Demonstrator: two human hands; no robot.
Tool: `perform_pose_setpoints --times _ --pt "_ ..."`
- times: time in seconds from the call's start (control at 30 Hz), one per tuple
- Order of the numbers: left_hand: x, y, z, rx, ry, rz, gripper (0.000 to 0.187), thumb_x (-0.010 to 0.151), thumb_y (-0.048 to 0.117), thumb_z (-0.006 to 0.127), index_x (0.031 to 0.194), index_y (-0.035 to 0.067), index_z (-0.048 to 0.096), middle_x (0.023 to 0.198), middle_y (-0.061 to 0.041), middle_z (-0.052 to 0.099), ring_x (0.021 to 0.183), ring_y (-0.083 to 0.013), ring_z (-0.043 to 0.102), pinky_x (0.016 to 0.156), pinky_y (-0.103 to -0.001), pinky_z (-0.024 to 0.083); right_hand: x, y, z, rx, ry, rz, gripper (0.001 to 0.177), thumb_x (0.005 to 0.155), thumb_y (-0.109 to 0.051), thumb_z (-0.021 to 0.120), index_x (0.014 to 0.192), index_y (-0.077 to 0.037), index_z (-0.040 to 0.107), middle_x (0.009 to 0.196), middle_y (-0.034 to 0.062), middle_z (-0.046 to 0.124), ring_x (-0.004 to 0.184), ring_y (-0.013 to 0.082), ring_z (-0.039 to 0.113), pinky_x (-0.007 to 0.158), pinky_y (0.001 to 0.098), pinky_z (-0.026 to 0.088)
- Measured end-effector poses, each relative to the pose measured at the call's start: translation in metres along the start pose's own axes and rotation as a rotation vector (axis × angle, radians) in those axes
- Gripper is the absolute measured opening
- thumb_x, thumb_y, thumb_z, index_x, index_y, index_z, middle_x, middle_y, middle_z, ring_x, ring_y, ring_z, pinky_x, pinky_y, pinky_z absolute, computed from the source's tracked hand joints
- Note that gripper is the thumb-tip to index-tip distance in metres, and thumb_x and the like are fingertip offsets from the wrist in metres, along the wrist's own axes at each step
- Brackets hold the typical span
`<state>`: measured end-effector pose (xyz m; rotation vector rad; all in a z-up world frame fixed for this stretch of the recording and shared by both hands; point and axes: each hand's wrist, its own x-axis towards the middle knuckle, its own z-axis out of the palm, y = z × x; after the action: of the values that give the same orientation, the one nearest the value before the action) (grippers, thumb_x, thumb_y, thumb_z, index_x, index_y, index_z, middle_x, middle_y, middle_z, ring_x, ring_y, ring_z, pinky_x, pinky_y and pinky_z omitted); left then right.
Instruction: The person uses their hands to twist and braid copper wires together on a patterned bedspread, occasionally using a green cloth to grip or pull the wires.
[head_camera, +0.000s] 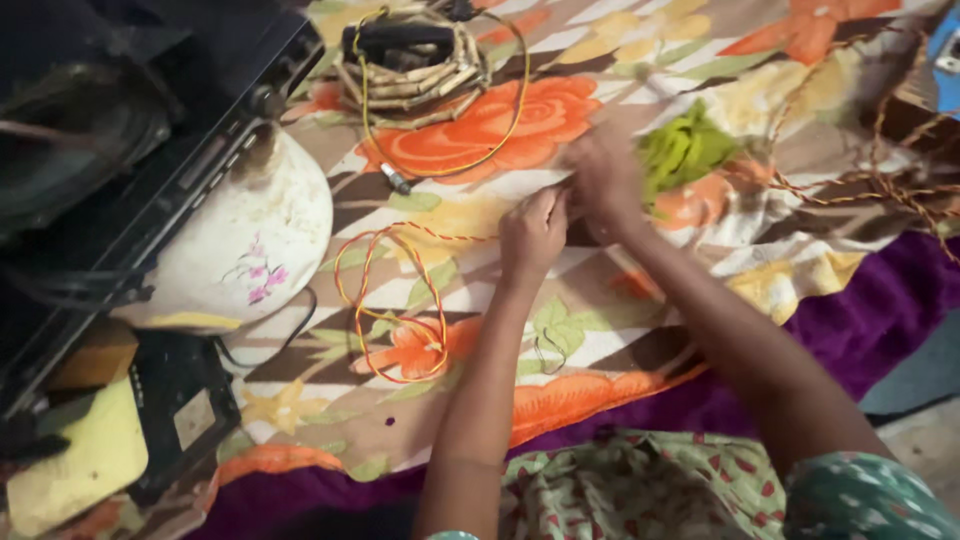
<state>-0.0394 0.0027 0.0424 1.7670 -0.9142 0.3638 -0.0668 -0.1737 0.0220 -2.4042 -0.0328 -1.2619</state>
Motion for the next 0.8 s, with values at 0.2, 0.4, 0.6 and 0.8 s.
perform_pose_setpoints --times 0.2,0.4,0.6,0.8 --pt "-0.003 -0.008 -0.025 0.090 0.087 0.049 0.011 0.099 0.016 0.067 0.103 0.007 0.072 0.094 -0.013 0.075 0.084 -0.0320 0.074 0.074 -0.042 0.058 0.013 -0.044 -0.022 0.029 -0.160 -0.052 0.028 0.108 -0.023 0.057 0.085 -0.009 0.065 0.080 0.0128 0.064 0.070 0.0362 0.063 0.063 0.0472 0.050" --pt "0.013 -0.006 -0.051 0.092 0.178 -0.005 0.012 0.101 0.016 0.066 0.105 0.007 0.073 0.099 -0.011 0.076 0.090 -0.0294 0.076 0.078 -0.038 0.059 0.013 0.021 -0.083 -0.416 -0.213 -0.219 0.024 0.106 -0.025 0.061 0.090 -0.011 0.073 0.080 0.0074 0.068 0.068 0.0305 0.065 0.060 0.0436 0.047" --pt "0.045 0.045 -0.058 0.615 0.268 0.361 0.030 0.079 0.029 0.069 0.103 0.011 0.066 0.105 -0.012 0.075 0.095 -0.0275 0.072 0.086 -0.050 0.052 0.044 0.007 -0.082 -0.523 -0.465 -0.044 0.037 0.105 -0.035 0.063 0.078 -0.012 0.072 0.073 0.0083 0.068 0.062 0.0294 0.064 0.054 0.0433 0.048" --pt "0.037 0.036 0.001 0.250 -0.231 -0.015 0.026 0.097 0.032 0.068 0.114 0.014 0.074 0.091 -0.012 0.076 0.083 -0.0339 0.073 0.073 -0.047 0.056 0.059 -0.017 -0.059 -0.338 -0.263 -0.191 0.036 0.106 -0.030 0.063 0.076 -0.010 0.067 0.074 0.0099 0.063 0.066 0.0330 0.063 0.060 0.0456 0.048"
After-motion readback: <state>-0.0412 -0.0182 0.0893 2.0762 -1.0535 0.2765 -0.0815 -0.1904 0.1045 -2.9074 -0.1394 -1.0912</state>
